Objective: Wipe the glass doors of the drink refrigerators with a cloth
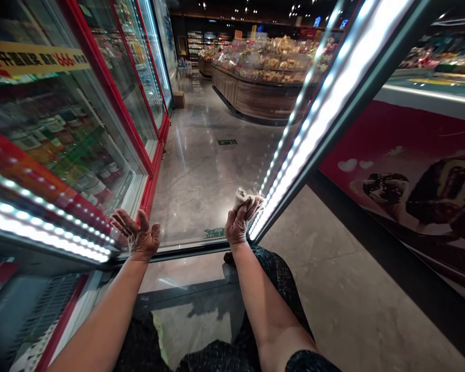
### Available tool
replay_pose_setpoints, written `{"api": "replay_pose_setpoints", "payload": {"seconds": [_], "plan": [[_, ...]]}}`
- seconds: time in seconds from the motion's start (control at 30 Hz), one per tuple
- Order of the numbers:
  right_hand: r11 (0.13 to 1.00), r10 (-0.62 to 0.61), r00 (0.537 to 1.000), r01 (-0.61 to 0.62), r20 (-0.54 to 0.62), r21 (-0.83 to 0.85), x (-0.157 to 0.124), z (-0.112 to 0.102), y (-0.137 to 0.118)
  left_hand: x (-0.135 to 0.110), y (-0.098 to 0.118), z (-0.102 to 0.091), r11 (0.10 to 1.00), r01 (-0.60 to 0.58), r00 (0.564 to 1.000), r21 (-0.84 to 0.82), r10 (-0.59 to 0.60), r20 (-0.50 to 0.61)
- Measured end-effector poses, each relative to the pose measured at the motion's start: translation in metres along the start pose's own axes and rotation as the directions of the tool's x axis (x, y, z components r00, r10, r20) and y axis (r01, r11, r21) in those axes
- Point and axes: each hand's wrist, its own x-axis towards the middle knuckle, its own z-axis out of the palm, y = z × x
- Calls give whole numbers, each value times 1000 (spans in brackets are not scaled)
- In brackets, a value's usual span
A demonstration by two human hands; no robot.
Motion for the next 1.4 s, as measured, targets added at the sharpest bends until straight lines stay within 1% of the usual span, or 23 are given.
{"api": "replay_pose_setpoints", "payload": {"seconds": [0.07, 0.13, 0.2, 0.33, 0.4, 0.47, 0.53, 0.6, 0.63, 0.7, 0.77, 0.8, 0.87, 0.93, 0.97, 1.0, 1.07, 1.13, 1.2, 1.23, 1.3, 1.33, 1.4], "plan": [[1000, 8, 1000, -8, -21, 6, 17, -5, 7, 6, -2, -4, 1000, 22, 999, -6, -22, -40], [1000, -3, 1000, 4, -27, 21, 24, -7, 12, 10, -1, -8, 999, 48, 997, -16, -49, -60], [999, 1, 1000, 0, -20, 37, 17, -4, 17, 13, 3, -11, 995, 95, 995, -37, -96, -32], [996, 84, 996, -84, 8, 35, -11, 3, 18, 12, 11, -12, 980, 185, 983, -78, -184, 28], [994, 102, 995, -103, 9, 32, -11, 0, 15, 12, 12, -12, 977, 197, 980, -80, -195, 32], [998, 56, 998, -56, -9, 26, 8, -9, 13, 12, 12, -11, 975, 208, 978, -77, -205, 44], [999, -49, 998, 49, -41, -17, 38, -23, 14, 13, 11, -11, 971, 226, 973, -74, -222, 62], [980, -164, 984, 154, -75, -125, 70, -37, 20, 13, 10, -10, 968, 243, 969, -69, -238, 67], [964, -205, 975, 187, -82, -190, 82, -43, 24, 13, 10, -10, 966, 250, 967, -67, -246, 66], [927, -256, 962, 217, -95, -305, 91, -50, 37, 14, 11, -10, 963, 260, 965, -67, -256, 63], [904, -268, 959, 217, -92, -369, 79, -51, 52, 14, 13, -11, 961, 268, 962, -69, -263, 71], [902, -267, 960, 218, -84, -374, 65, -50, 58, 14, 14, -12, 960, 270, 961, -68, -265, 73], [915, -212, 977, 187, -33, -358, 31, -44, 67, 13, 16, -14, 964, 260, 965, -64, -256, 58], [940, -146, 989, 141, 9, -310, 2, -39, 67, 13, 18, -16, 972, 227, 974, -55, -226, 28], [951, -115, 993, 114, 16, -288, -7, -36, 65, 14, 19, -17, 977, 207, 978, -53, -206, 13], [959, -88, 996, 89, 16, -269, -9, -35, 61, 14, 19, -19, 981, 188, 982, -53, -189, -3], [969, -50, 999, 47, -8, -244, 6, -35, 52, 16, 18, -21, 985, 163, 986, -52, -165, -33], [974, -48, 998, 36, -49, -222, 37, -39, 42, 19, 14, -23, 987, 151, 987, -50, -153, -56], [976, -95, 991, 74, -97, -203, 68, -43, 35, 22, 9, -24, 990, 135, 989, -49, -137, -55], [977, -106, 988, 83, -111, -197, 79, -45, 33, 23, 7, -24, 990, 129, 990, -53, -131, -51], [978, -122, 986, 100, -110, -181, 84, -45, 29, 24, 4, -23, 990, 127, 990, -66, -130, -44], [979, -124, 988, 107, -94, -172, 79, -44, 28, 24, 4, -22, 989, 130, 990, -71, -134, -46], [981, -132, 990, 124, -48, -147, 60, -39, 26, 24, 3, -21, 988, 133, 989, -76, -137, -54]]}}
